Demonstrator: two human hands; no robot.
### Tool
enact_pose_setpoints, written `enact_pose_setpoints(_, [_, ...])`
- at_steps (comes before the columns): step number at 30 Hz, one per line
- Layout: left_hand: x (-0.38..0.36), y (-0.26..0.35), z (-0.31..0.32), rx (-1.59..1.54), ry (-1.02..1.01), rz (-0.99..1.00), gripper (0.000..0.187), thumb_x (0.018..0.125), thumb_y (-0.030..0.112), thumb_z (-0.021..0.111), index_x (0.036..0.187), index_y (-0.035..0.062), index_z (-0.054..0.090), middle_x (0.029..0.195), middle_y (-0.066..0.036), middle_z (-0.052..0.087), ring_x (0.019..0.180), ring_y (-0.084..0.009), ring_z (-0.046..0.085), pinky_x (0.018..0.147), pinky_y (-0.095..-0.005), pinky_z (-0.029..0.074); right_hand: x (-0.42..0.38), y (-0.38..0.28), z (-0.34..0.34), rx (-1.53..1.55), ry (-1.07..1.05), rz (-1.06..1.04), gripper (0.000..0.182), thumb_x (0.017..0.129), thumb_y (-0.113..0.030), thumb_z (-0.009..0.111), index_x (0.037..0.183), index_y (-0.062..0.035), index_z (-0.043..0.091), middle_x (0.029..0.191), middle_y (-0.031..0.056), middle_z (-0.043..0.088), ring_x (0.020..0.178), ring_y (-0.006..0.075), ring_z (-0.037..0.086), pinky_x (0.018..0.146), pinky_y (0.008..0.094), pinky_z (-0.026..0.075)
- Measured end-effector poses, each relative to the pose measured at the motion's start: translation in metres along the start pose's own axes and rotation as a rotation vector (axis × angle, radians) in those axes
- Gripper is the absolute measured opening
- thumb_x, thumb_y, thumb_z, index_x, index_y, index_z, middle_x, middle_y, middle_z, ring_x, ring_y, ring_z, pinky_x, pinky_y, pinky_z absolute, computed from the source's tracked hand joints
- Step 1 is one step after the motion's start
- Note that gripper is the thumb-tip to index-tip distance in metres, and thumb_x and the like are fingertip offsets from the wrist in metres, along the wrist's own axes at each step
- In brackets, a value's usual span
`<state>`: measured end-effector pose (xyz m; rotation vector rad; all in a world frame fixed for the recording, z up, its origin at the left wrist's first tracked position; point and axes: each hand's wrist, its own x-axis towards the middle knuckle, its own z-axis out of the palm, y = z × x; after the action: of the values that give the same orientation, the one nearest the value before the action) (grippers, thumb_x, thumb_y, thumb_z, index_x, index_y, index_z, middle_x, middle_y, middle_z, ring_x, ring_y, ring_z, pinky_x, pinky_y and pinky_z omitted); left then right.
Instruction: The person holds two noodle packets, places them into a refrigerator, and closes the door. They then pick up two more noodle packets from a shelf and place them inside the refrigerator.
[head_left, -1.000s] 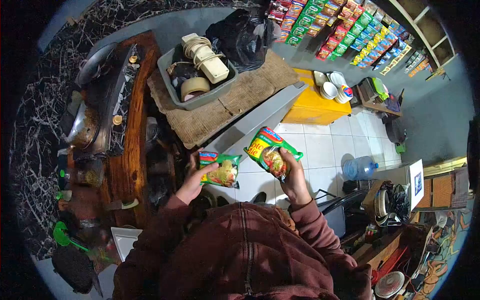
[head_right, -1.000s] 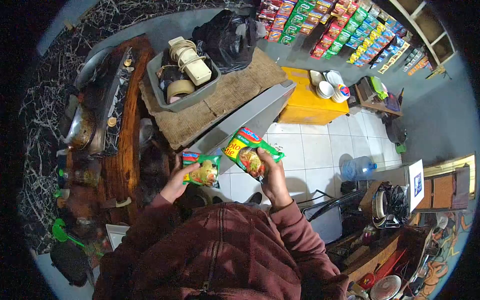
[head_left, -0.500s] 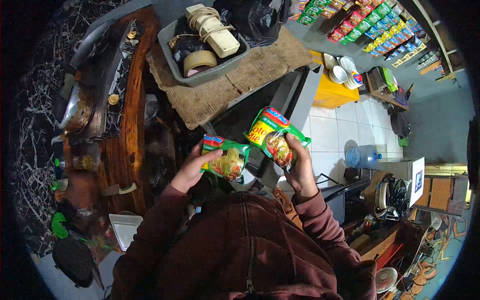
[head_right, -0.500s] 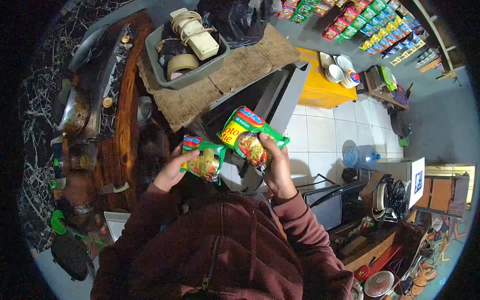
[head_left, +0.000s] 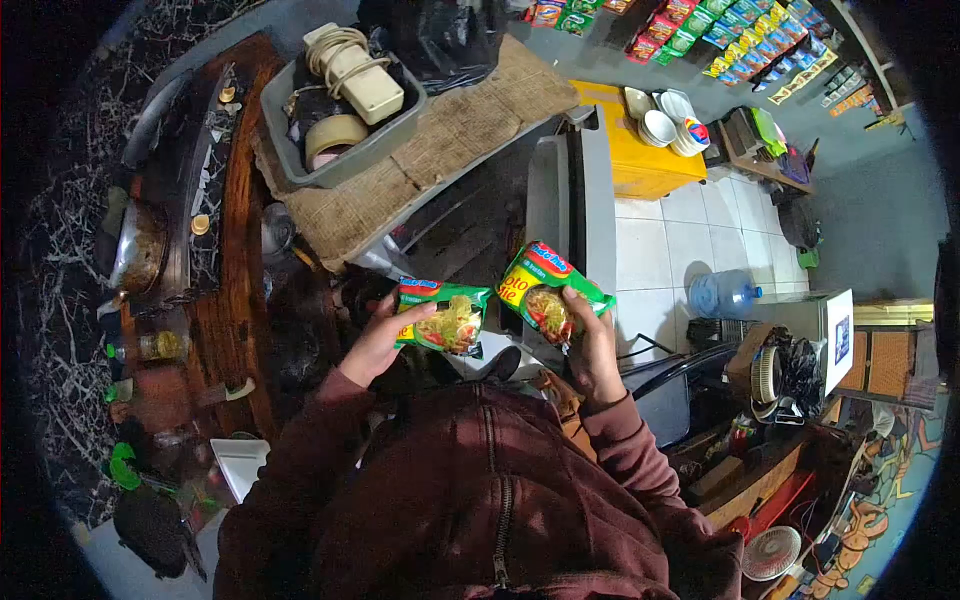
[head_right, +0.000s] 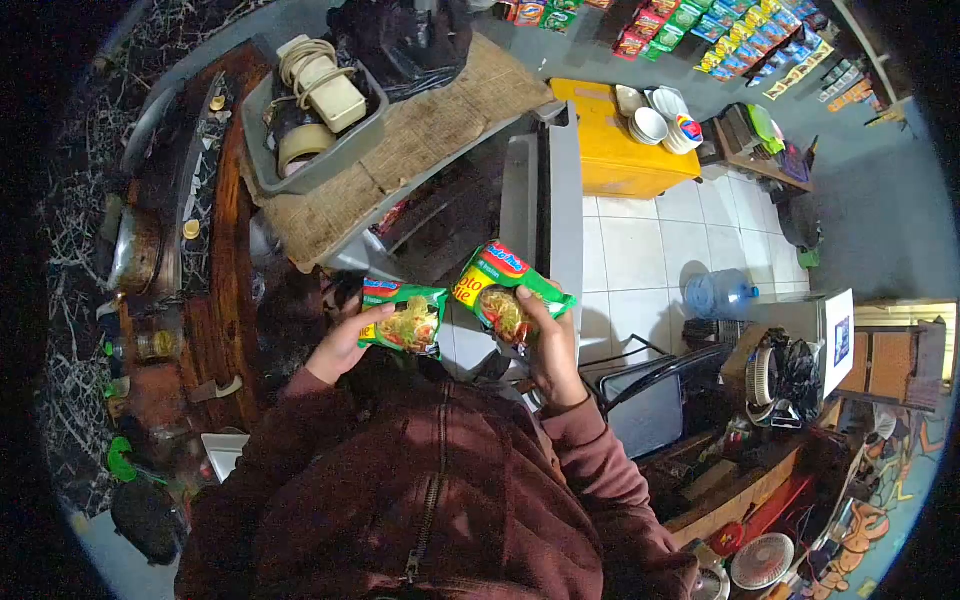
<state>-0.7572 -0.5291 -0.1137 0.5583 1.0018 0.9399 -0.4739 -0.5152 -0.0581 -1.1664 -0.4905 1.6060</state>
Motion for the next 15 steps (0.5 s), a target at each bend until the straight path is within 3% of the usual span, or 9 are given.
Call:
enact_pose_setpoints(11, [0.03, -0.035, 0.064, -0.044, 0.074, -0.015, 0.037, 0.087, 0.006, 0.065, 0.123, 0.0026, 0.056, 0.114, -0.005, 0.064, 0.107, -0.0155, 0.061, 0.094, -0.0315, 0.047, 0.008, -0.04, -0.075, 0.008, -0.009, -0.018, 0.036, 0.087, -0.011, 0.069, 0.115, 0.0011, 0.05, 0.106, 0.0119, 0.061, 0.096, 0.0169, 0.062, 0.086, 0.0302, 0.051])
enact_pose_setpoints(15, [0.04, -0.047, 0.074, -0.064, 0.067, -0.002, 0.042, 0.094, 0.009, 0.056, 0.134, 0.0027, 0.048, 0.128, -0.01, 0.059, 0.117, -0.0214, 0.058, 0.1, -0.0375, 0.046, 0.01, -0.054, -0.09, 0.019, 0.033, -0.022, 0.038, 0.085, -0.012, 0.071, 0.115, 0.0005, 0.051, 0.105, 0.0109, 0.062, 0.096, 0.0163, 0.062, 0.086, 0.0299, 0.051])
